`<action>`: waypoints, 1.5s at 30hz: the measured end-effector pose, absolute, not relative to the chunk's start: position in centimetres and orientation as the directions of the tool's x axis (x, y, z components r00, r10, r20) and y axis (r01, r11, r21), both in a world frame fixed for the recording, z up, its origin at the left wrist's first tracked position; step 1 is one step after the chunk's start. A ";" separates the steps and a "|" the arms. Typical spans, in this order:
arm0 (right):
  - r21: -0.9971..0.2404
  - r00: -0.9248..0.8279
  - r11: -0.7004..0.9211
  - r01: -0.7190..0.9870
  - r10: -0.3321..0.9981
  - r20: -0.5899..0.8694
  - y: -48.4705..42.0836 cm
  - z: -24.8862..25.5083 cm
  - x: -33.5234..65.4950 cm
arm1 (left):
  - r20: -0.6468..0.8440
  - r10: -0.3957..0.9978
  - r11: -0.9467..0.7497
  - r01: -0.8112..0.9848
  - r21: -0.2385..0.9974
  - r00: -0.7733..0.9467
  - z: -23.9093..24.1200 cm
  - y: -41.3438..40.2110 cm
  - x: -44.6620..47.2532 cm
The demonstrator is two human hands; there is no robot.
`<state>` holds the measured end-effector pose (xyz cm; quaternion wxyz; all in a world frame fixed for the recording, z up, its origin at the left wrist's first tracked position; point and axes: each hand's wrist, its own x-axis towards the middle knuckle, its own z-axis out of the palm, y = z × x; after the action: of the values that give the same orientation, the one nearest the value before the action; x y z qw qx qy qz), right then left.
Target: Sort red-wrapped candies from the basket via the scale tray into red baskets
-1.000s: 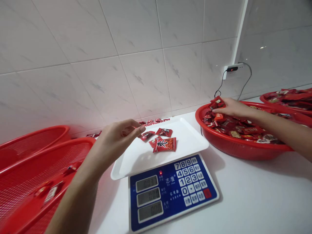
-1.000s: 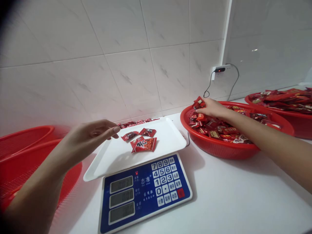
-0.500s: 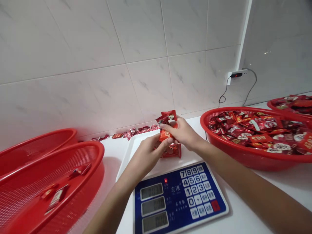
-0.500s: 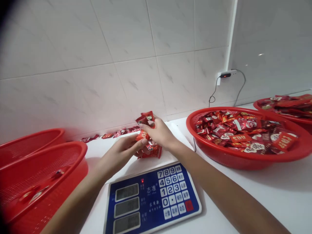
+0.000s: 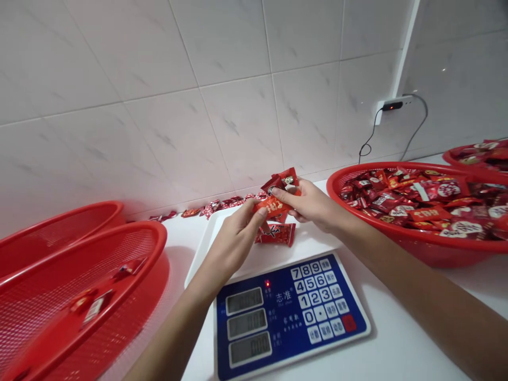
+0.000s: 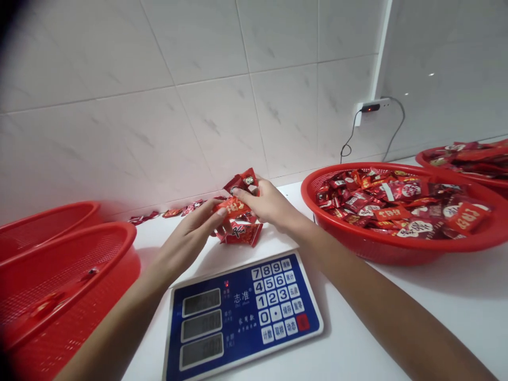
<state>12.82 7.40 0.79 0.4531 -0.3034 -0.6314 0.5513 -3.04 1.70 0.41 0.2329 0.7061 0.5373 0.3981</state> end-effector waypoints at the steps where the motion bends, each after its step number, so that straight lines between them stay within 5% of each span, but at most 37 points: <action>1: -0.973 -0.404 0.194 -0.125 0.886 0.228 7.4 0.8 12.9 | 0.312 0.944 -0.314 0.583 0.749 0.108 0.5 1.7 -3.1; 8: -0.977 -0.395 0.207 -0.057 0.894 0.212 8.2 0.3 13.3 | 0.295 0.952 -0.292 0.543 0.788 0.084 0.3 2.6 -4.7; 15: -0.910 -0.382 0.386 0.147 0.871 0.308 9.5 -0.8 13.5 | 0.324 0.946 -0.314 0.246 0.917 0.001 0.5 3.5 -5.7; 23: -0.941 -0.380 0.279 0.192 0.905 0.191 9.0 -0.3 13.3 | 0.393 0.919 -0.376 0.220 0.900 -0.038 0.6 3.2 -5.4; 27: -0.798 -0.359 0.425 0.427 0.890 0.282 9.0 -0.2 13.7 | 0.377 0.926 -0.363 0.217 0.906 -0.027 0.6 3.0 -5.2; 31: -0.530 -0.315 0.529 0.662 0.839 0.444 8.8 -0.2 14.2 | 0.373 0.927 -0.356 0.222 0.908 -0.041 0.7 2.9 -5.0; 36: -0.360 -0.401 0.571 0.738 0.800 0.447 8.2 -0.3 14.0 | 0.386 0.921 -0.367 0.219 0.904 -0.051 0.9 2.8 -5.0; 40: -0.541 -0.446 0.614 0.575 0.790 0.421 8.2 0.1 14.1 | 0.373 0.927 -0.357 0.207 0.911 -0.046 0.9 2.8 -5.0; 45: -0.823 -0.421 0.476 0.310 0.845 0.330 8.5 1.0 15.0 | 0.377 0.925 -0.363 0.179 0.914 -0.052 1.1 2.7 -5.0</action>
<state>15.05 8.48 1.04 0.3848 -0.3760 -0.7679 0.3476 -5.02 2.69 1.08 0.3311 0.6037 0.4570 0.5631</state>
